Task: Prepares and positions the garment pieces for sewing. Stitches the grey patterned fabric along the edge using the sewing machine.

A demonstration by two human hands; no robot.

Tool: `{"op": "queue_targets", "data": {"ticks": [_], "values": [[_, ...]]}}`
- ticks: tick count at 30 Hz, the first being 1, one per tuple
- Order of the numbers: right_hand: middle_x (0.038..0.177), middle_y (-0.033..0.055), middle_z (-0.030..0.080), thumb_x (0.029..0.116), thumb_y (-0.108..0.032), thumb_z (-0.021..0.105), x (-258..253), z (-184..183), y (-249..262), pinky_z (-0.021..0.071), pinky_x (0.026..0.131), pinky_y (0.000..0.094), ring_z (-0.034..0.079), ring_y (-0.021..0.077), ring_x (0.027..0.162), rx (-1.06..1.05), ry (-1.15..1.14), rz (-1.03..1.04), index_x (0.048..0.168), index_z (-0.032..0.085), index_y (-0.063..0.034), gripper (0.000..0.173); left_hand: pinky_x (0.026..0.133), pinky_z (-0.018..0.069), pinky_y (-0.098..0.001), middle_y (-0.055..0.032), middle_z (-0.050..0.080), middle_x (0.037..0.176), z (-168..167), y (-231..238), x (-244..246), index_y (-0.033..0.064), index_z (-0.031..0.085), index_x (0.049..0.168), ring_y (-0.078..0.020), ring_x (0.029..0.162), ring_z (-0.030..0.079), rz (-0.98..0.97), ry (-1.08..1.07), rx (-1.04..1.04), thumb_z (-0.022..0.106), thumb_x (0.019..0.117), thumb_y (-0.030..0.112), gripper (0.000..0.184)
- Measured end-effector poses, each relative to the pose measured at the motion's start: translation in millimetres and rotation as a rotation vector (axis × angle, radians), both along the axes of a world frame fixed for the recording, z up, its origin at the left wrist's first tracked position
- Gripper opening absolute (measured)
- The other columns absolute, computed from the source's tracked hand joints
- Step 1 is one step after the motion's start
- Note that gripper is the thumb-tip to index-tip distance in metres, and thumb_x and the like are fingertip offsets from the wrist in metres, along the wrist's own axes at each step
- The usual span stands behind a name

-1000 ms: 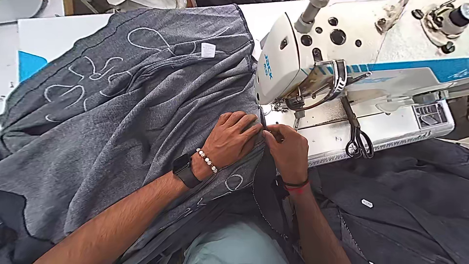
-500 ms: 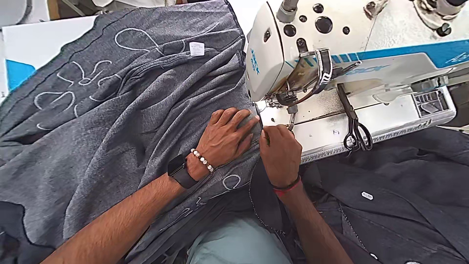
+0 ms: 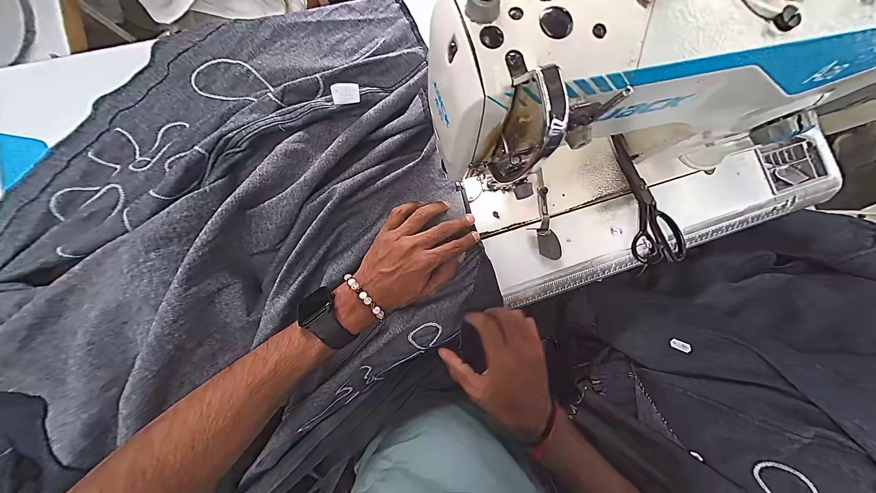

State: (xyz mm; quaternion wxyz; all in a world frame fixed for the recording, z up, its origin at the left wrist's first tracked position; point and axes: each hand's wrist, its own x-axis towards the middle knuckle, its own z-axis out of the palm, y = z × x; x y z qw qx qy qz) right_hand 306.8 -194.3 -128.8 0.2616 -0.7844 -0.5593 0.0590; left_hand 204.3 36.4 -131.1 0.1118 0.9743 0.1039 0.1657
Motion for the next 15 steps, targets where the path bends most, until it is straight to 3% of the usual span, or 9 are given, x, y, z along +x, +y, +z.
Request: {"op": "queue_targets", "data": {"ticks": [2,4,6,8,10,12,15], "values": [[0.084,0.0032,0.069,0.0914,-0.028,0.062,-7.4,-14.9,-17.2,0.0500,0.061,0.0381,0.065,0.0200,0.074,-0.018,-0.092,-0.032,0.095,0.073,-0.0136,0.019,0.115,0.0341,-0.0497,0.0061,0.059,0.149,2.0,-1.7,-0.1,0.0317,0.070,0.134,-0.0255,0.142,0.047,0.010,0.016,0.007,0.050,0.1031,0.035,0.037],[0.072,0.0052,0.062,0.0913,-0.016,0.061,12.7,-13.7,-29.0,0.0503,0.050,0.0358,0.062,0.0199,0.060,0.064,-0.148,-0.160,0.082,0.070,-0.0102,0.014,0.116,0.0333,-0.0502,0.0066,0.059,0.149,3.1,-1.1,0.3,0.0322,0.069,0.135,-0.0259,0.143,0.046,0.024,0.026,0.012,0.050,0.1030,0.036,0.038],[0.070,0.0066,0.058,0.0929,-0.012,0.059,35.3,-2.0,-38.0,0.0468,0.048,0.0339,0.058,0.0199,0.058,0.071,-0.174,-0.238,0.081,0.068,-0.0078,0.016,0.116,0.0326,-0.0511,0.0053,0.059,0.148,3.4,-2.6,-1.3,0.0312,0.069,0.135,-0.0273,0.142,0.046,0.030,0.028,0.014,0.051,0.1023,0.036,0.038],[0.080,0.0077,0.065,0.0920,-0.010,0.056,50.4,13.4,-35.8,0.0504,0.048,0.0398,0.065,0.0234,0.063,-0.229,-0.124,-0.177,0.086,0.070,-0.0099,0.015,0.116,0.0329,-0.0510,0.0046,0.059,0.148,3.8,-2.4,1.3,0.0306,0.069,0.135,-0.0277,0.142,0.047,0.022,0.019,0.019,0.051,0.1026,0.034,0.037],[0.089,0.0089,0.071,0.0887,-0.014,0.060,56.5,27.2,-24.3,0.0559,0.055,0.0494,0.070,0.0276,0.072,-0.481,0.085,-0.005,0.093,0.075,-0.0131,0.016,0.116,0.0332,-0.0508,0.0045,0.060,0.148,3.6,-2.9,1.3,0.0301,0.069,0.135,-0.0276,0.142,0.047,0.017,0.016,0.019,0.051,0.1027,0.034,0.037],[0.091,0.0028,0.069,0.0928,-0.024,0.060,53.9,36.3,1.9,0.0569,0.066,0.0426,0.067,0.0204,0.082,-0.314,0.111,0.006,0.099,0.077,-0.0179,0.020,0.117,0.0316,-0.0505,0.0050,0.059,0.149,3.1,-0.7,1.8,0.0305,0.069,0.135,-0.0271,0.143,0.045,0.015,0.013,0.017,0.050,0.1030,0.034,0.037],[0.106,0.0052,0.071,0.1000,-0.035,0.060,54.2,26.5,46.9,0.0537,0.083,0.0438,0.065,0.0236,0.101,-0.027,0.065,-0.087,0.117,0.072,-0.0132,0.030,0.117,0.0320,-0.0504,0.0049,0.059,0.148,4.5,-2.0,-0.1,0.0298,0.070,0.135,-0.0275,0.142,0.046,0.009,0.007,0.022,0.052,0.1031,0.033,0.036]]}}
